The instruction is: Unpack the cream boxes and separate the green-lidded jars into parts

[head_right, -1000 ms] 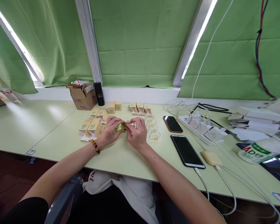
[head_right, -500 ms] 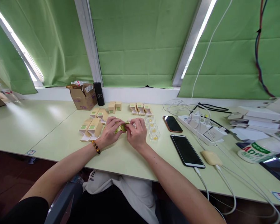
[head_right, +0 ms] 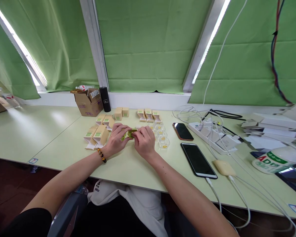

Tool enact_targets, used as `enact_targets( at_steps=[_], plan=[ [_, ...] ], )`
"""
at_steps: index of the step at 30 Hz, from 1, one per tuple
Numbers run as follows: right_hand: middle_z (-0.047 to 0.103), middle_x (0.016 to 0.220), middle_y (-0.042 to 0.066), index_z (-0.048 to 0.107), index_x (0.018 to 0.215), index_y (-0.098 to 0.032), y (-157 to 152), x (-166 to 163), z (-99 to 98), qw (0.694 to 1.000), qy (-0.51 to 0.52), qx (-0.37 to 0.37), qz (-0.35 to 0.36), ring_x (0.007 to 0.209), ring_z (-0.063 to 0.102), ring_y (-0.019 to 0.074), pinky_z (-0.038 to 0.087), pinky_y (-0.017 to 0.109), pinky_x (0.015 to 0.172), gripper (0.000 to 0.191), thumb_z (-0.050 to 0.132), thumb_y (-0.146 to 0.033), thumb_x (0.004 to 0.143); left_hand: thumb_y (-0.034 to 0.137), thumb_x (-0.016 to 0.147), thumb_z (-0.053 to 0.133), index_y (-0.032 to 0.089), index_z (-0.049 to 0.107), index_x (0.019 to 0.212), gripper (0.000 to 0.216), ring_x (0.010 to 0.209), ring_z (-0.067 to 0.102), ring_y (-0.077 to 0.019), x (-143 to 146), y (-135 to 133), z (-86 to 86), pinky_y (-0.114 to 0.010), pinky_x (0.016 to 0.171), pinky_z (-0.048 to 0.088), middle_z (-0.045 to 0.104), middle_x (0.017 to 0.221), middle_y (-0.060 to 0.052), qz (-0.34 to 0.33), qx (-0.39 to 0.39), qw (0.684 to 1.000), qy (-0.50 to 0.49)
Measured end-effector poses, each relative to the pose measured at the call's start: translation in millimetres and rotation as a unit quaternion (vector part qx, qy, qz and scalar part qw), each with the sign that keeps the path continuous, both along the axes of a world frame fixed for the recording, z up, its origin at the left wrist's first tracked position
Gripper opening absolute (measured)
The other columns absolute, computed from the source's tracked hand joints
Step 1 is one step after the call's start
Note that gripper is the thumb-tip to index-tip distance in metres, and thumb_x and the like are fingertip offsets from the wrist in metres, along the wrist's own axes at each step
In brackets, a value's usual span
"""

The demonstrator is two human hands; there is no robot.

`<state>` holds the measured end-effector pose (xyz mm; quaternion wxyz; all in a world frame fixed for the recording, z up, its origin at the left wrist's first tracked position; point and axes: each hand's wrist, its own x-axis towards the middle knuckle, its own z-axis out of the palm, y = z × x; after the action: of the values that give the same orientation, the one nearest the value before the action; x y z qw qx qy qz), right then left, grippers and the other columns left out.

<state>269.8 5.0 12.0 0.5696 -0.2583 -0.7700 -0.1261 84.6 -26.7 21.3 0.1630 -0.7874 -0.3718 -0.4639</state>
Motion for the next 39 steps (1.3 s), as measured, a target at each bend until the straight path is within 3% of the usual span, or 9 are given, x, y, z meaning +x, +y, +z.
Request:
enact_targets(
  at_steps=[14, 20, 28, 39],
  plan=[
    [0.059, 0.077, 0.007, 0.071, 0.085, -0.026, 1, 2, -2.4, 0.999, -0.020, 0.038, -0.003, 0.079, 0.049, 0.0246, 0.040, 0.041, 0.070, 0.022, 0.057, -0.020, 0.101, 0.027, 0.096, 0.071, 0.021, 0.068, 0.127, 0.032, 0.115, 0.057, -0.0291, 0, 1, -0.6, -0.051, 0.100, 0.055, 0.071, 0.118, -0.012, 0.008, 0.003, 1.000, -0.017],
    [0.059, 0.078, 0.007, 0.071, 0.085, -0.026, 2, 2, -4.8, 1.000, -0.018, 0.005, 0.016, 0.080, 0.049, 0.0251, 0.039, 0.042, 0.072, 0.020, 0.058, -0.023, 0.101, 0.028, 0.096, 0.070, 0.022, 0.069, 0.126, 0.030, 0.115, 0.059, -0.0298, -2, 2, -0.8, -0.052, 0.100, 0.055, 0.071, 0.118, -0.012, 0.022, -0.010, 1.000, -0.012],
    [0.059, 0.077, 0.008, 0.072, 0.084, -0.026, -1, 2, -1.4, 1.000, -0.026, 0.013, 0.007, 0.078, 0.050, 0.0250, 0.041, 0.042, 0.070, 0.024, 0.055, -0.024, 0.102, 0.023, 0.096, 0.069, 0.023, 0.069, 0.128, 0.033, 0.116, 0.058, -0.0301, -4, 3, -0.3, -0.051, 0.101, 0.054, 0.071, 0.122, -0.011, 0.034, -0.012, 0.999, -0.013],
    [0.065, 0.085, 0.008, 0.073, 0.088, -0.026, -5, 1, -0.3, 1.000, 0.009, 0.004, 0.021, 0.086, 0.056, 0.0261, 0.046, 0.042, 0.076, 0.016, 0.061, -0.021, 0.097, 0.028, 0.096, 0.071, 0.021, 0.061, 0.136, 0.042, 0.116, 0.058, -0.0299, -16, 14, -0.2, -0.050, 0.101, 0.052, 0.071, 0.122, -0.011, 0.069, -0.029, 0.991, -0.112]
  ],
)
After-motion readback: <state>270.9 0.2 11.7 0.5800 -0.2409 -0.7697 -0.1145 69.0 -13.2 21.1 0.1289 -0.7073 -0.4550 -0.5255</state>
